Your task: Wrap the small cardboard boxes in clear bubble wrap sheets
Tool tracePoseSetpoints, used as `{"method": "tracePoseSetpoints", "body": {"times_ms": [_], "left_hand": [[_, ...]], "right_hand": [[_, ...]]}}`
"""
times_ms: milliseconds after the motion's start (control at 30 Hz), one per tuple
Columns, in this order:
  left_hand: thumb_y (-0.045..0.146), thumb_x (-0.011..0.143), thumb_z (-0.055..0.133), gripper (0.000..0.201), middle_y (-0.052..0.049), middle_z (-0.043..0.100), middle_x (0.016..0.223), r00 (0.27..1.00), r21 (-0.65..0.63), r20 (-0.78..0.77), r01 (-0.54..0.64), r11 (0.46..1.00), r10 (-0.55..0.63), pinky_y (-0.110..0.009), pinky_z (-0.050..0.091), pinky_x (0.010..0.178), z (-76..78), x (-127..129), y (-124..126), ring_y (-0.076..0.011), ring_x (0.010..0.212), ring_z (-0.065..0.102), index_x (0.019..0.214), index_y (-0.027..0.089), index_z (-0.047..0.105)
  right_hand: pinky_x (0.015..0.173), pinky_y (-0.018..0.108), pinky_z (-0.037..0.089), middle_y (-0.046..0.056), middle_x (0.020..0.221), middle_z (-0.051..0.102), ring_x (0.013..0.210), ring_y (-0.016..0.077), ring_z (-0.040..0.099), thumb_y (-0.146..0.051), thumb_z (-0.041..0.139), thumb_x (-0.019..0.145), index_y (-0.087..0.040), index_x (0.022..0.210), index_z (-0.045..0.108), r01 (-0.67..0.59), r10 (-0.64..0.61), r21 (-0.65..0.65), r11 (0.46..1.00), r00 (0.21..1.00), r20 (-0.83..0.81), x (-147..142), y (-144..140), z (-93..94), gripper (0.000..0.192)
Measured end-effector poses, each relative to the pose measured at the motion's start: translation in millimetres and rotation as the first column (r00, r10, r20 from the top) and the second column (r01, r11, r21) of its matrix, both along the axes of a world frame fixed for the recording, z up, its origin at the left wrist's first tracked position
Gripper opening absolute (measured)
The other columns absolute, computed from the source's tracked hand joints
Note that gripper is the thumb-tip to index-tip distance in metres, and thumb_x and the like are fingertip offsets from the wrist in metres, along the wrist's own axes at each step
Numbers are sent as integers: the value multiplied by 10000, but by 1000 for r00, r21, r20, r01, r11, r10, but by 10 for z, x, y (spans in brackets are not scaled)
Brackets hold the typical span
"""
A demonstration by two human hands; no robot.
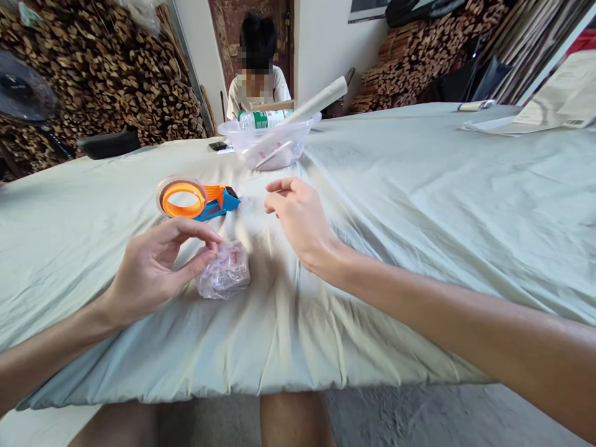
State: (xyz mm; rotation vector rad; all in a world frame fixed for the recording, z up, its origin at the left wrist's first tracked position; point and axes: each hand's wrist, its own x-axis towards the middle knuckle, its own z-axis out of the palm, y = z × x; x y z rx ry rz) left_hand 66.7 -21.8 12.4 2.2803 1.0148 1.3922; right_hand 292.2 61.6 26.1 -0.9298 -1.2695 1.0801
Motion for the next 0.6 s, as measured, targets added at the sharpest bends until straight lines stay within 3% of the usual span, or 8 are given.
{"method": "tracePoseSetpoints", "body": {"times_ms": [167, 300, 467, 600], "left_hand": [[133, 1040, 742, 379, -22, 774, 1172, 997, 23, -11, 70, 997, -70, -256, 641, 1021, 19, 28, 7, -113, 1051, 754, 1396, 255, 708], [154, 1070, 722, 252, 4, 834, 1089, 990, 112, -138, -3, 994, 19, -263, 653, 961, 41, 62, -46, -124, 998, 792, 1298, 254, 760], [168, 1037, 789, 113, 48, 864, 1025, 956, 314, -250, -67, 947, 151, -333, 628, 1004, 68, 88, -102, -159, 1031, 816, 1051, 279, 798], [191, 1050, 778, 51, 21, 880, 1098, 951, 294, -286, -29, 955, 117, -278, 618, 1089, 69, -5, -104, -156, 1140, 831, 1043, 233, 805]], "right_hand": [[711, 383, 478, 77, 921, 702, 775, 203, 663, -147, 703, 741, -176, 796, 669, -22, 13, -216, 976, 999, -45, 44, 51, -64, 71], [669, 373, 501, 95, 922, 710, 750, 204, 661, -138, 706, 758, -174, 820, 674, -74, 49, -268, 960, 994, -98, 56, 17, -69, 79], [676, 328, 545, 55, 928, 706, 770, 174, 665, -80, 711, 788, -175, 889, 685, -99, 83, -161, 982, 991, -105, -15, -121, -40, 141], [556, 247, 527, 37, 899, 703, 746, 149, 660, -99, 702, 851, -170, 961, 698, -133, 133, -25, 991, 991, -20, -60, -270, -50, 131]]}}
